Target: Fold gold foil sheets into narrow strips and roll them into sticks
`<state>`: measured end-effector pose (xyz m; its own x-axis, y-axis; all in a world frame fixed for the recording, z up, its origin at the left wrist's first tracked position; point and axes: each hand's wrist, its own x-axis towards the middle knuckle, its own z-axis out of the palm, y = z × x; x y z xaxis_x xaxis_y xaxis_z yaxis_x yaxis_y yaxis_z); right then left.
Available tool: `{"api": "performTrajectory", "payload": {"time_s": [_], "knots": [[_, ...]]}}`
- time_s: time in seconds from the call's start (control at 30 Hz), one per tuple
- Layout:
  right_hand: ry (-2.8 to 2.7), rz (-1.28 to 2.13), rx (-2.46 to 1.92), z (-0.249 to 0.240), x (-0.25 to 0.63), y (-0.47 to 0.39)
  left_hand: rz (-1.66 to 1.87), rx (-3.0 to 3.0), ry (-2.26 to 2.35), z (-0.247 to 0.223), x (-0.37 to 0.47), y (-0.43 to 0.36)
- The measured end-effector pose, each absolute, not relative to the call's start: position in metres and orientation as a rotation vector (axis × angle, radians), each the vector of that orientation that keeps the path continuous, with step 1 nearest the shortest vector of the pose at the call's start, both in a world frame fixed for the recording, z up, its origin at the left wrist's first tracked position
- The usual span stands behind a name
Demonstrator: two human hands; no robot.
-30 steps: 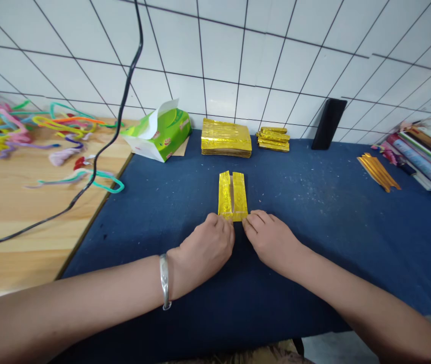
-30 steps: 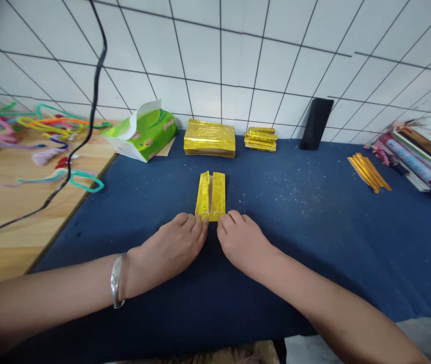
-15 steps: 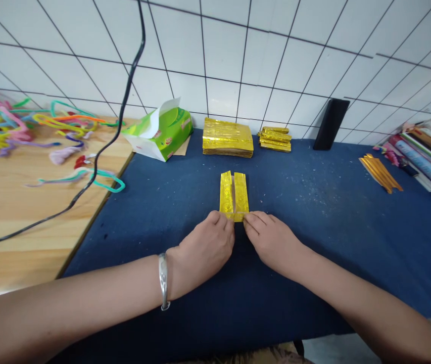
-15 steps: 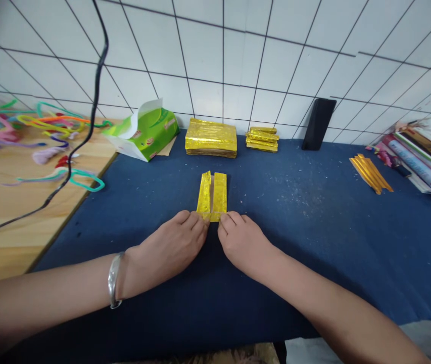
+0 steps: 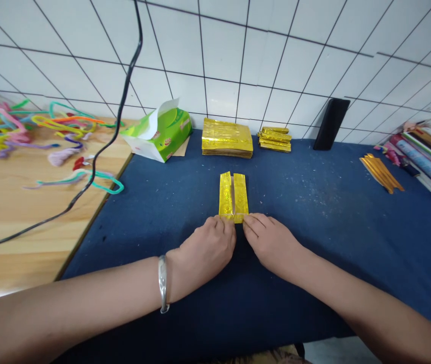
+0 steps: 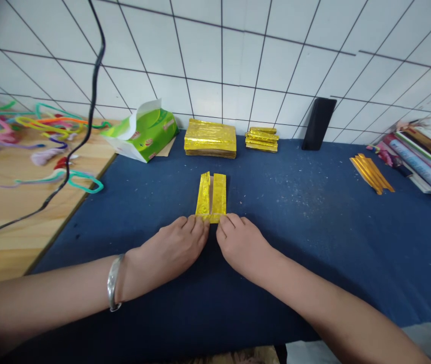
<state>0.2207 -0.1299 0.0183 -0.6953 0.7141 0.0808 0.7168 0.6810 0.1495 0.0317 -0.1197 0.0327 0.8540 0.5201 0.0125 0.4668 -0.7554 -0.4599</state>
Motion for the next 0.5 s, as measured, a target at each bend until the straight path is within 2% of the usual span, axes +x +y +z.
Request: {"api": "performTrajectory", "payload": {"time_s": [0.5], "knots": [[-2.836, -0.047, -1.238, 0.0269, 0.2252, -0.1232, 0.197, -2.580, -0.680, 0.0372, 0.0313, -0.1167]]}}
